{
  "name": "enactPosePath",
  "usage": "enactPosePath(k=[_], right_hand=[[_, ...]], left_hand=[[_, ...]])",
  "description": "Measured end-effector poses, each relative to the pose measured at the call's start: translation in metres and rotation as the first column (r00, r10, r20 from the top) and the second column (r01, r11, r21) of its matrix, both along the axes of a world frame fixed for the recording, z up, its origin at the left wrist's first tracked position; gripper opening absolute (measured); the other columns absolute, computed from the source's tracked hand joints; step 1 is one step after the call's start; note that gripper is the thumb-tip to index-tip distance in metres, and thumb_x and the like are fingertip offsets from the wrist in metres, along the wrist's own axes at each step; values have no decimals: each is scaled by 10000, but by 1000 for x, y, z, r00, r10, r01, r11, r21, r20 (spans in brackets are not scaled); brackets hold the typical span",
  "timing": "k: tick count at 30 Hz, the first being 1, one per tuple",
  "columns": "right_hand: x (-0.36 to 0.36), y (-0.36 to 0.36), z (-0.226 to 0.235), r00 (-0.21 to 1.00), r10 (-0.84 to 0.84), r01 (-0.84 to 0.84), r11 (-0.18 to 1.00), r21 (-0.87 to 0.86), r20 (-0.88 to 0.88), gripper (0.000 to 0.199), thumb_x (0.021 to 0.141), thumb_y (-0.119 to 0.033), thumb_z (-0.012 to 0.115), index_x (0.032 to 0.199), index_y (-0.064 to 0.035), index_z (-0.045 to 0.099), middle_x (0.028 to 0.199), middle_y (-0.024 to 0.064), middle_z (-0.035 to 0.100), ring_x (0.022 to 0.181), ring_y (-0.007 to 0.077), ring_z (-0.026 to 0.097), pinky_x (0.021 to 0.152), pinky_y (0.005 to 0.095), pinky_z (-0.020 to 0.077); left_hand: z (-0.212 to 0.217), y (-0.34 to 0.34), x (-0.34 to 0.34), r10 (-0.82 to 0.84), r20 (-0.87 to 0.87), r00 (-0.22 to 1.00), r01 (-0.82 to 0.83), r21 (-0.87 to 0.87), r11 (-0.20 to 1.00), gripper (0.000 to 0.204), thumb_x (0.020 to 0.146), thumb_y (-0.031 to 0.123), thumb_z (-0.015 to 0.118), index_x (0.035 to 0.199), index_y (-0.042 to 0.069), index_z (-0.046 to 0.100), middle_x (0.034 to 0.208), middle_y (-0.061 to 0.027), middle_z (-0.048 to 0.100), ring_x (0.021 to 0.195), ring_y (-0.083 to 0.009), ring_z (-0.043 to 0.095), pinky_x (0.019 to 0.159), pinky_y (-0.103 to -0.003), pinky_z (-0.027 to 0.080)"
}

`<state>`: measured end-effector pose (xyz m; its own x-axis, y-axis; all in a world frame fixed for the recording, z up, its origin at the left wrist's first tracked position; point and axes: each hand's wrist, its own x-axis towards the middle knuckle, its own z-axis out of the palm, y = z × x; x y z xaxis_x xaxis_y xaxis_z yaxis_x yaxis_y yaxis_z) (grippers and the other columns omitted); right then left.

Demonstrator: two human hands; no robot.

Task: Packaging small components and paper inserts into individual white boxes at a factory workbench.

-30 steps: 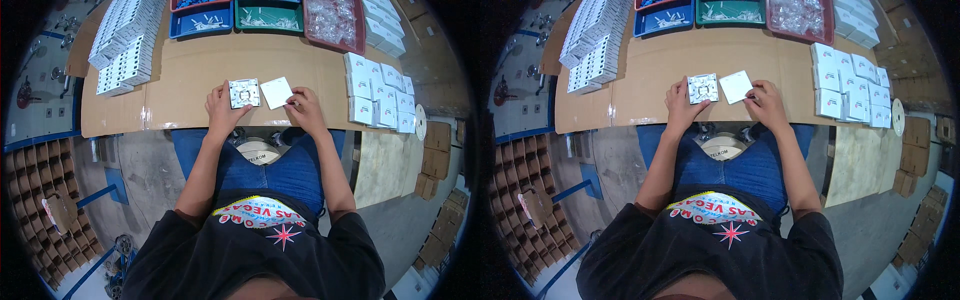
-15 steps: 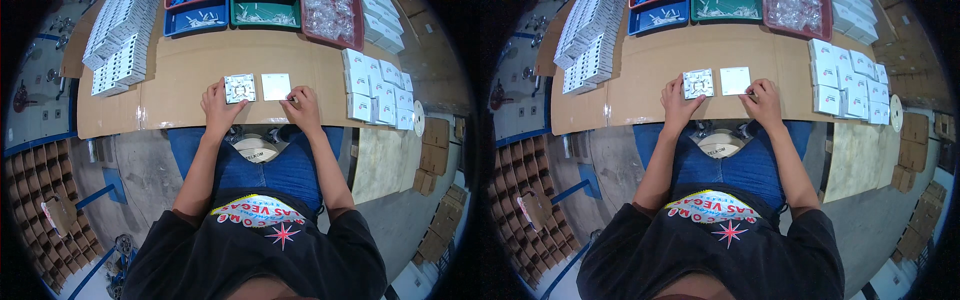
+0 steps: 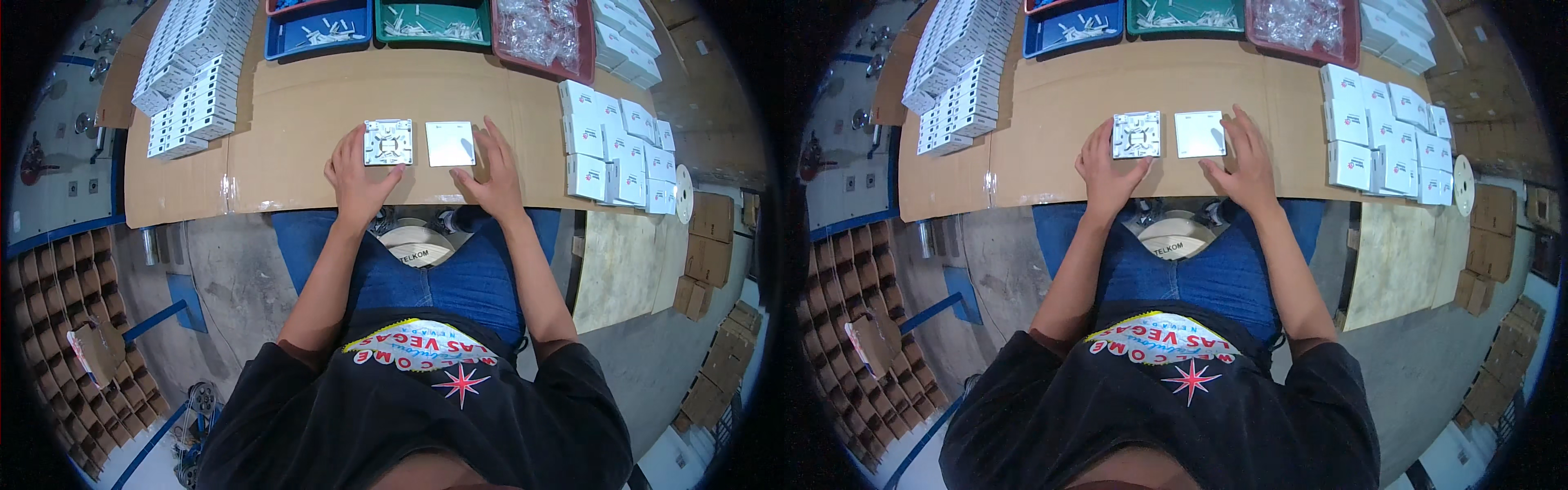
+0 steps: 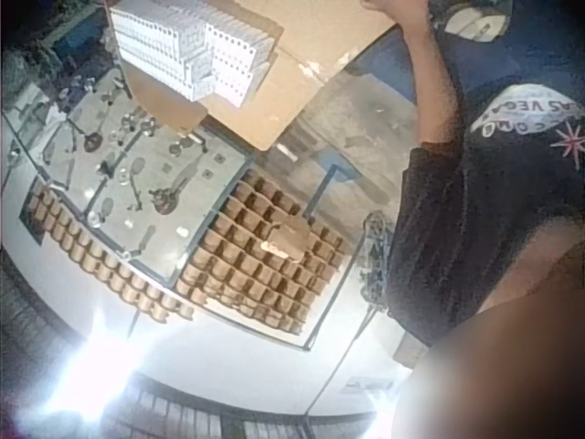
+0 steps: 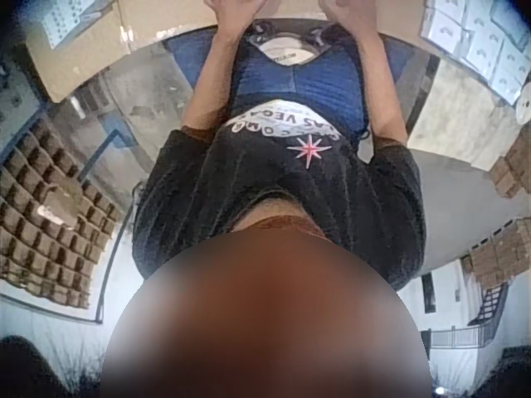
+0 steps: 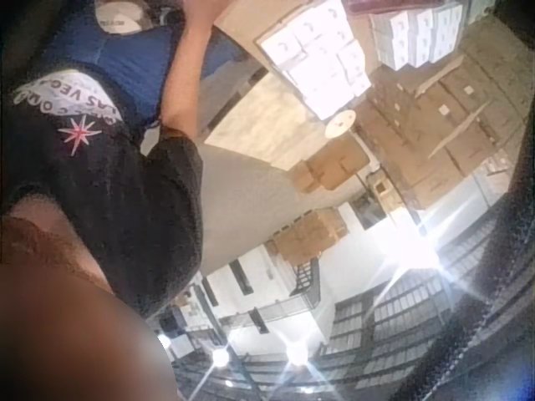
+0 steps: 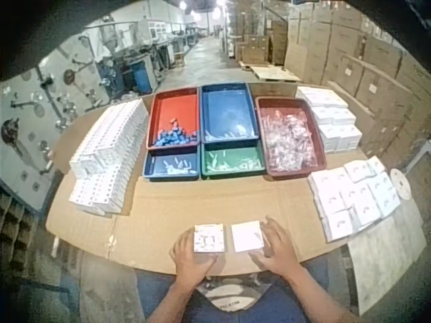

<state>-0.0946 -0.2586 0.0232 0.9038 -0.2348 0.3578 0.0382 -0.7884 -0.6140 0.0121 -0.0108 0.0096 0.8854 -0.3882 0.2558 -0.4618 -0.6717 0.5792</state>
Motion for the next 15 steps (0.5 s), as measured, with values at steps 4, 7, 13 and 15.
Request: enactPosePath(k=[4,7,13,15], right_hand=[[2,1,-6,999,33,-34,999,-38,-28,709,817,-325,801,1400,-61,495,1524,177,465,1398,391,446,1156,525,354],[5,0,-8,998,10,-15,998,-64,-69,690,846,-353,774,1404,-63,488,1500,162,499,1394,380,457,1158,549,341],[10,-2,-9,997,-2,-2,999,-48,-75,646,863,-349,758,1380,-59,502,1469,158,531,1381,377,473,1151,548,350],[9,-4,-8,998,-8,4,998,-63,-67,643,857,-347,764,1371,-57,509,1470,160,528,1376,377,477,1147,546,356]], left_hand=[[0,-5,-1,25,-23,999,-23,55,998,1017,721,517,837,1520,81,384,1494,-153,460,1456,-316,350,1149,-547,215],[0,-6,1,35,3,999,-35,25,999,997,704,503,858,1491,78,419,1471,-154,489,1438,-338,383,1144,-549,208],[4,-8,2,42,-24,999,-41,48,998,1028,699,517,860,1503,74,399,1475,-153,487,1438,-340,381,1153,-555,198],[10,-6,1,20,-3,1000,-20,-25,999,909,758,428,847,1476,42,444,1452,-170,515,1415,-345,413,1146,-537,271]])
